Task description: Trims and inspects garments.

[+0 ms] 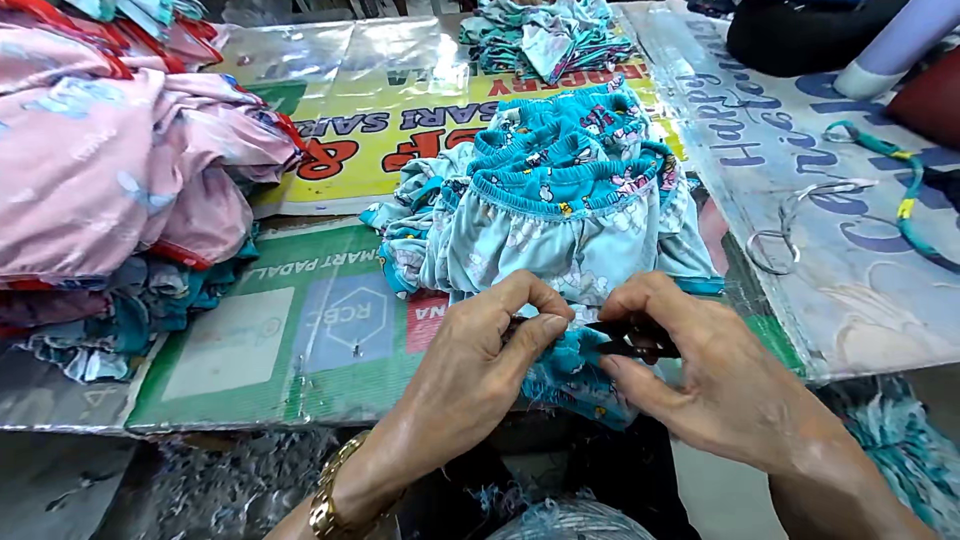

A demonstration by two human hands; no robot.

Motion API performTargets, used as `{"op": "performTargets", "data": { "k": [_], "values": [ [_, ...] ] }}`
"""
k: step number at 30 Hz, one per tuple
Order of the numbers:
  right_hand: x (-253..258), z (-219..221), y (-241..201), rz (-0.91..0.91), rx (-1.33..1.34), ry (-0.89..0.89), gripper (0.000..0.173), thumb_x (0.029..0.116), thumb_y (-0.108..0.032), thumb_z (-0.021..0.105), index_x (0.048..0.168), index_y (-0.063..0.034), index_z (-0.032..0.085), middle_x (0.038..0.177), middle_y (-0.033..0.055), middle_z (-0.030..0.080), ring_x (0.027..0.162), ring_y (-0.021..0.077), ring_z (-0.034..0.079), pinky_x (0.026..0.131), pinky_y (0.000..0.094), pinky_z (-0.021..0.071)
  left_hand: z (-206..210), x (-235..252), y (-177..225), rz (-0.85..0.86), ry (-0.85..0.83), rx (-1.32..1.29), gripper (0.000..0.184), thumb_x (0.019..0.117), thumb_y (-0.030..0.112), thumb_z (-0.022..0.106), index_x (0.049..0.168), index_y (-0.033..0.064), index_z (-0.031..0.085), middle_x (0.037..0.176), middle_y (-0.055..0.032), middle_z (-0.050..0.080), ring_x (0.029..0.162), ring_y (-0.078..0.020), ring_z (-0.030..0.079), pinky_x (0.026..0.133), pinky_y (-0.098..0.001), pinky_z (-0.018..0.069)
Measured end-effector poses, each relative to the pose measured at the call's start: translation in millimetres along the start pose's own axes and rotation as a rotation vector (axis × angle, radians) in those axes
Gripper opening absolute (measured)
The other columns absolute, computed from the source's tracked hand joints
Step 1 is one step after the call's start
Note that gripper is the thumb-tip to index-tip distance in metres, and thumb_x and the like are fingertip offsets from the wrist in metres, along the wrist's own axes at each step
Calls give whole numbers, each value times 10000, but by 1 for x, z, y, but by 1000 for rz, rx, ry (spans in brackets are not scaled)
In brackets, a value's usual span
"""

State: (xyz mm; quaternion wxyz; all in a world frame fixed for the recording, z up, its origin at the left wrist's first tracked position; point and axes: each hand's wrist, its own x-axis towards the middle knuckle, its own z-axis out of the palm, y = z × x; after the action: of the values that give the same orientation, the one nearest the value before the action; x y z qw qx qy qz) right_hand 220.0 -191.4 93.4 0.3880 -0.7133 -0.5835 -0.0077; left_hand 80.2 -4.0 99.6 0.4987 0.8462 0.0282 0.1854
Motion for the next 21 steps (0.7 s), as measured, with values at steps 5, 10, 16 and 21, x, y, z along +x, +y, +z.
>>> {"op": "performTargets", "data": {
  "k": [5, 10, 16, 21],
  "values": [
    [5, 1, 4, -47, 56, -40, 232, 1009, -330, 615, 1077, -125, 702, 933, -64, 664, 782, -50, 593, 663, 117, 487, 0, 4, 1, 56, 4, 33, 98, 1039, 193, 576, 1019, 139, 656, 1070, 41, 681, 800, -3, 633, 670, -149, 536],
    [6, 6, 3, -62, 76, -16, 200, 1012, -299, 626, 1031, -121, 714, 915, -60, 667, 786, -37, 609, 661, 125, 496, 2, 6, 2, 96, 15, 65, 81, 1031, 168, 585, 1017, 127, 654, 1040, 31, 665, 840, -24, 642, 700, -168, 554],
    [1, 4, 8, -18, 231, -14, 202, 1004, -287, 650, 1061, -102, 710, 951, -57, 684, 819, -51, 625, 699, 101, 527, 3, 7, -3, 120, 12, 48, 76, 1031, 157, 585, 1011, 117, 647, 1021, 26, 659, 823, -24, 638, 696, -166, 556],
    [1, 5, 10, -3, 191, -8, 207, 995, -302, 661, 1054, -110, 709, 936, -67, 679, 806, -59, 608, 687, 93, 504, 6, 6, -6, 129, 0, 37, 82, 1033, 167, 593, 1009, 117, 653, 1023, 27, 662, 830, -25, 639, 706, -172, 556]
  ]
}}
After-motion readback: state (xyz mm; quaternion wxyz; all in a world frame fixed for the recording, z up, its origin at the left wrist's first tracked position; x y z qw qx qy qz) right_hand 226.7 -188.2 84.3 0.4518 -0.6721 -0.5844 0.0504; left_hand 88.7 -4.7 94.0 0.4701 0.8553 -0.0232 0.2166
